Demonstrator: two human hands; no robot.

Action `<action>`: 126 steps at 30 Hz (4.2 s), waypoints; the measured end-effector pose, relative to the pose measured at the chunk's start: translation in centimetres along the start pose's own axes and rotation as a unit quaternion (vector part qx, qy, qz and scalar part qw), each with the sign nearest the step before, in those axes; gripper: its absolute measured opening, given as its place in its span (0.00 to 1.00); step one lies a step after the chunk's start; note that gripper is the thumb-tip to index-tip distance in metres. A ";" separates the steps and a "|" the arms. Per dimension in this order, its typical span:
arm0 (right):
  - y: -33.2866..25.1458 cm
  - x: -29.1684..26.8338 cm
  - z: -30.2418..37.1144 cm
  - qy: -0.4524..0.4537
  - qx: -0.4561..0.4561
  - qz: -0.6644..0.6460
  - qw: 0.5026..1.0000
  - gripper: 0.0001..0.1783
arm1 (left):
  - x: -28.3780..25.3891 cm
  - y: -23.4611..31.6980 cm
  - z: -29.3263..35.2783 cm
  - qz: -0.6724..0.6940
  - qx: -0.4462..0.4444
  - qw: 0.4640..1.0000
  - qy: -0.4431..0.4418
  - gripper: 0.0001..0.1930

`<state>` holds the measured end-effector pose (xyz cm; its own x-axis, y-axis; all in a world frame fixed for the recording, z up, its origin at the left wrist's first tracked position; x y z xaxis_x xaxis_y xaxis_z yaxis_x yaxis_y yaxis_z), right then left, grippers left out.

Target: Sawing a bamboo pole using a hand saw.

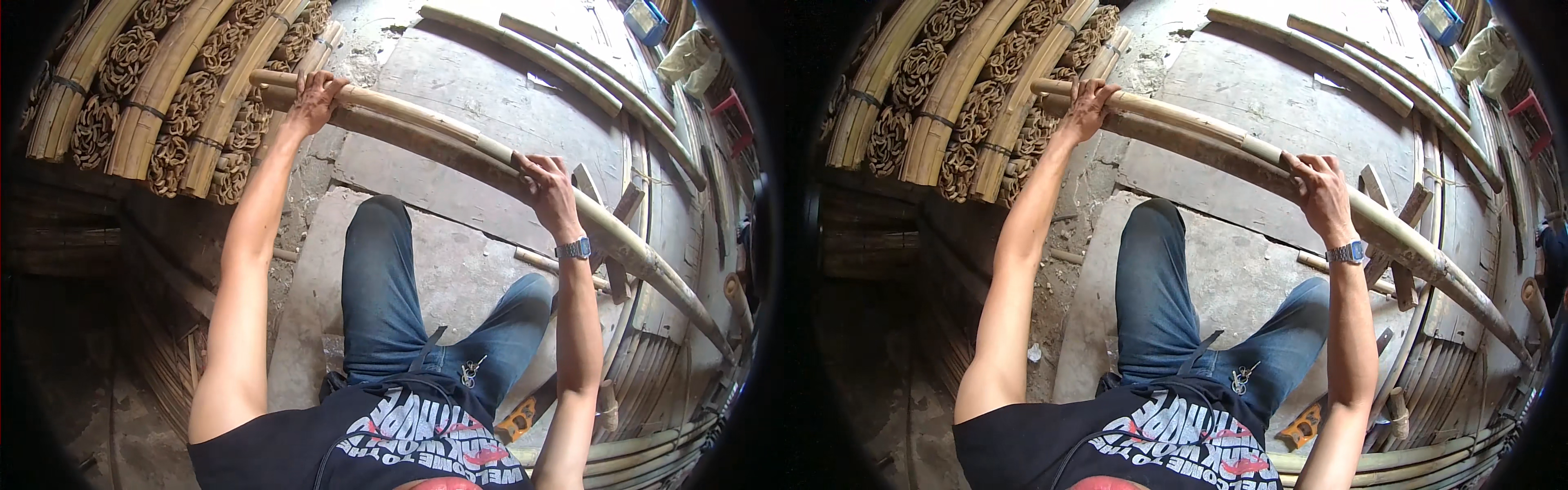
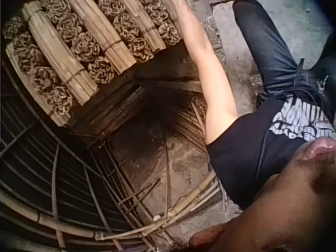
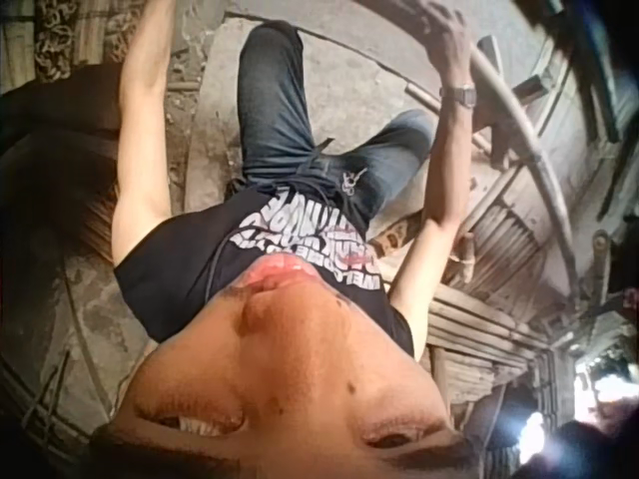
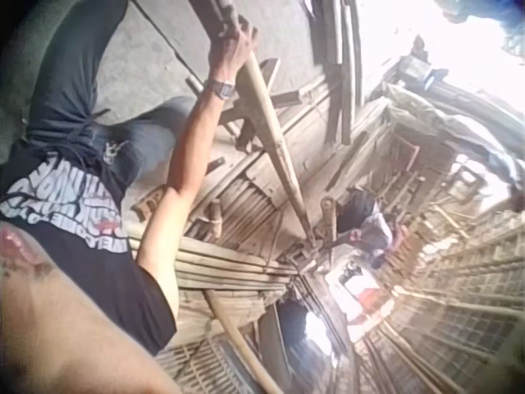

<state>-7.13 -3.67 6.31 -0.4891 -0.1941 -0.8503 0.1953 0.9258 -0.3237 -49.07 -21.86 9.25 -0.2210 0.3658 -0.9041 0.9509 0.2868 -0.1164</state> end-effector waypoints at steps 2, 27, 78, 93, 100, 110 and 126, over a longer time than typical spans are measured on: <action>0.0 -0.2 -0.1 0.009 0.000 0.007 1.000 0.25 | -0.1 0.1 -0.6 -0.004 0.009 1.000 0.010 0.30; 1.3 2.4 0.3 0.051 -0.053 -0.027 0.997 0.17 | 4.3 -2.3 3.1 -0.080 -0.061 0.982 -0.160 0.32; 5.9 6.7 49.7 0.230 0.616 0.006 0.753 0.52 | 2.7 37.7 -3.2 0.079 0.231 0.970 -0.024 0.51; 14.2 6.6 40.6 0.136 0.589 -0.011 0.796 0.25 | 1.5 31.9 -2.5 0.065 0.218 0.973 -0.035 0.51; 14.5 6.8 40.6 0.144 0.579 -0.001 0.802 0.28 | 2.9 29.7 -2.2 0.058 0.211 0.975 -0.040 0.51; 14.6 7.2 40.9 0.138 0.603 -0.021 0.785 0.36 | 3.1 30.3 -2.5 0.050 0.207 0.977 -0.019 0.52; -12.7 3.0 71.7 -0.013 0.811 0.178 0.557 0.49 | 2.9 39.1 -3.2 0.084 0.267 0.957 -0.081 0.54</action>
<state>49.91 -39.32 -21.89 -0.1654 -0.1161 -0.9794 0.7973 -0.6002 -0.0635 -13.18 -6.75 3.43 -0.0607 0.2117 -0.9755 0.9546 -0.2733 -0.1187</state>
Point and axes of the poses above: each hand's wrist, its own z-axis away from the middle knuckle, its own x-axis out of the palm, y = z × x, the point moved 8 cm from there along -z, towards the middle knuckle, and after that the axes turned 7 degrees about -x, right-handed, at the moved point
